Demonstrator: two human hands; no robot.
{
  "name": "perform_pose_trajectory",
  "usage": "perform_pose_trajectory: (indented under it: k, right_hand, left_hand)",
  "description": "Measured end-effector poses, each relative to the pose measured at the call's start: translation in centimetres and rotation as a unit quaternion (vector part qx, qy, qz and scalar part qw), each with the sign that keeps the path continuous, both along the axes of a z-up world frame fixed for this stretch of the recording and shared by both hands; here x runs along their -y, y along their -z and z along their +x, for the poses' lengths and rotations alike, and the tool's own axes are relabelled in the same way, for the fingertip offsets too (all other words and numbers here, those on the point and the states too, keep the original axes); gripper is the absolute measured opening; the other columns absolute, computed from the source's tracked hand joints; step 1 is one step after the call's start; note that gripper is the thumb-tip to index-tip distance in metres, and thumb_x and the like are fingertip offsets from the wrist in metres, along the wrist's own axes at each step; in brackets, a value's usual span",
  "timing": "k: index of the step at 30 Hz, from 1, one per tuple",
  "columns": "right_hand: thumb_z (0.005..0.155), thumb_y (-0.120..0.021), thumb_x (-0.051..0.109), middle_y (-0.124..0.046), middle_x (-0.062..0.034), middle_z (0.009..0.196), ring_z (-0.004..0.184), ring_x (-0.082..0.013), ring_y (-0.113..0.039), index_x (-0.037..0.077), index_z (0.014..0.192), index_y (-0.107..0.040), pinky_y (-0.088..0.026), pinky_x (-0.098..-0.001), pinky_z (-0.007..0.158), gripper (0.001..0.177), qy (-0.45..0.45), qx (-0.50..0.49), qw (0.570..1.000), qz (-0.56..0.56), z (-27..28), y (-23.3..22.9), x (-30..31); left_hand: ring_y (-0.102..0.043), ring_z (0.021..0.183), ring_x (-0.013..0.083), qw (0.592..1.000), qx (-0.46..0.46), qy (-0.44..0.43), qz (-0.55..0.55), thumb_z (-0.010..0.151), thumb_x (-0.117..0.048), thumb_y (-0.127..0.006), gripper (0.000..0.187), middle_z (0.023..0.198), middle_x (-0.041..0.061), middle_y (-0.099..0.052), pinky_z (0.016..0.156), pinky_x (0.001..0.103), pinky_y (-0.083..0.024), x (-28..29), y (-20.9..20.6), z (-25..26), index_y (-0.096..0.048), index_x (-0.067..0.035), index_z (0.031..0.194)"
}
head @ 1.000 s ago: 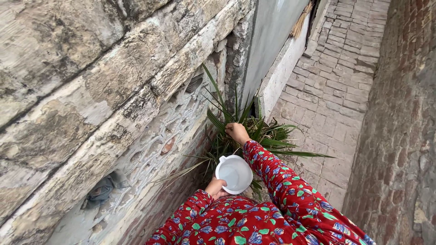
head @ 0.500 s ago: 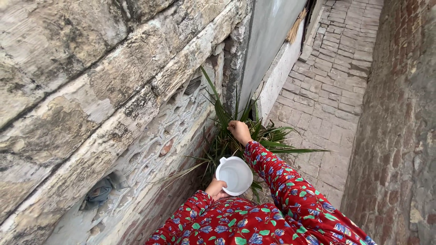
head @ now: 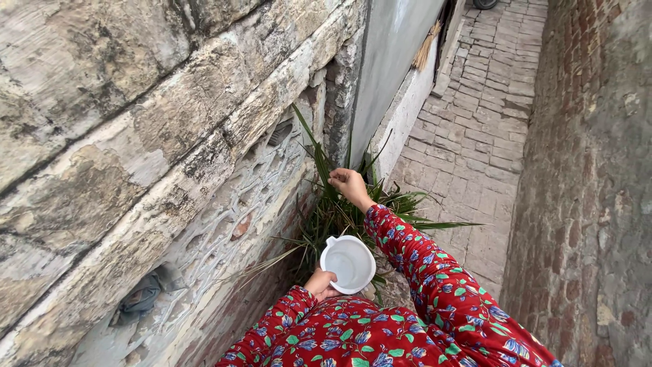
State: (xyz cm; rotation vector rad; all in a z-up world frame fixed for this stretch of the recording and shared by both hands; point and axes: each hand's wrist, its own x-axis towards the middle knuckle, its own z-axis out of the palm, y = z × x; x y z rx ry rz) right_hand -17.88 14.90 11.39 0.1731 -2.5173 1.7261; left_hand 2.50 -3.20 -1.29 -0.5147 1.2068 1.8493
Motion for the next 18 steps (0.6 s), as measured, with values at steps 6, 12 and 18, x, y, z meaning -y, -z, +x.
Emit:
perform_pose_trajectory:
  k: [6, 12, 18]
  right_hand:
    - [0.092, -0.076, 0.007, -0.075, -0.0013, 0.092, 0.083, -0.0066, -0.068, 0.002, 0.105, -0.075, -0.057, -0.0235, 0.075, 0.015, -0.031, -0.021, 0.994, -0.101, -1.3, -4.1, 0.4]
    - [0.093, -0.074, 0.007, -0.074, -0.0012, 0.093, 0.083, -0.0071, -0.069, 0.002, 0.108, -0.073, -0.06, -0.0235, 0.078, 0.015, -0.048, -0.053, 0.987, -0.144, -1.7, -10.3, 0.0]
    - [0.095, -0.073, 0.006, -0.074, 0.0002, 0.094, 0.085, -0.0065, -0.069, 0.002, 0.108, -0.072, -0.058, -0.0226, 0.079, 0.014, -0.064, -0.067, 0.981, -0.17, -2.1, -12.1, -0.5]
  left_hand:
    - [-0.063, 0.123, 0.04, 1.0, -0.013, 0.017, -0.011, 0.085, 0.008, -0.05, 0.084, 0.143, 0.022, -0.048, 0.09, 0.052, -0.064, -0.1, -0.6, -0.3, -0.018, -0.021, 0.157]
    - [-0.064, 0.122, 0.0425, 0.999, -0.007, 0.018, -0.03, 0.084, 0.01, -0.048, 0.09, 0.143, 0.026, -0.047, 0.089, 0.052, -0.064, -0.5, -3.1, -0.3, -0.008, -0.025, 0.157]
    - [-0.065, 0.122, 0.0448, 1.0, -0.012, 0.022, 0.004, 0.084, 0.01, -0.048, 0.091, 0.143, 0.029, -0.047, 0.09, 0.052, -0.066, -1.0, -1.6, -0.6, -0.005, -0.02, 0.158]
